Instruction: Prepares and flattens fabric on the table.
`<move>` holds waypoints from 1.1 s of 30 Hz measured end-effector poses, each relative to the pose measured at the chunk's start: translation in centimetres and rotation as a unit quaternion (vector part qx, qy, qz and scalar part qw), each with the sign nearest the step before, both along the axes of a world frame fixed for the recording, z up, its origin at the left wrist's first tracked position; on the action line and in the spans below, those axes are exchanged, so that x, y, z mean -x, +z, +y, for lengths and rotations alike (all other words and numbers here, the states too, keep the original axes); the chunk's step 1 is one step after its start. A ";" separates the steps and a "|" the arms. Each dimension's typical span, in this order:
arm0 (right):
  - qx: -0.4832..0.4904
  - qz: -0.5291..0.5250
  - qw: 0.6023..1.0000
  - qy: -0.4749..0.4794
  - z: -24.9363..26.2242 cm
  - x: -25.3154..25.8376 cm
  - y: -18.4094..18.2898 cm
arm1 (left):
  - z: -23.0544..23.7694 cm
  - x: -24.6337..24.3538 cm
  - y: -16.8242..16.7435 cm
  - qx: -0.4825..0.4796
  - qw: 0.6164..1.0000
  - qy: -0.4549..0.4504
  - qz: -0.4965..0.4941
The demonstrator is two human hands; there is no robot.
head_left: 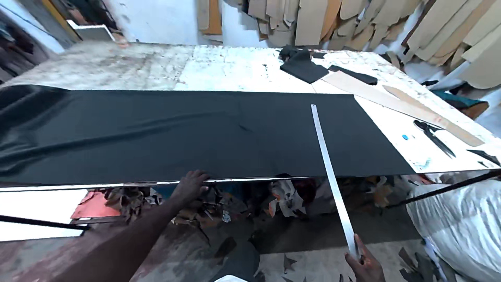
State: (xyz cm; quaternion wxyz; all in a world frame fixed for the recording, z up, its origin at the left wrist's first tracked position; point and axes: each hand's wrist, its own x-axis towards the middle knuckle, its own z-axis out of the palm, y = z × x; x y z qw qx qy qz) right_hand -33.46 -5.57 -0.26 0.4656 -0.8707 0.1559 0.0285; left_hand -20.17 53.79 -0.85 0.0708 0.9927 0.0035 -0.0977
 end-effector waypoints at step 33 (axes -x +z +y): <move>-0.099 0.113 0.986 0.075 26.5 0.3 0.4 | 27.2 -0.7 -1.5 0.102 0.940 -0.315 -0.078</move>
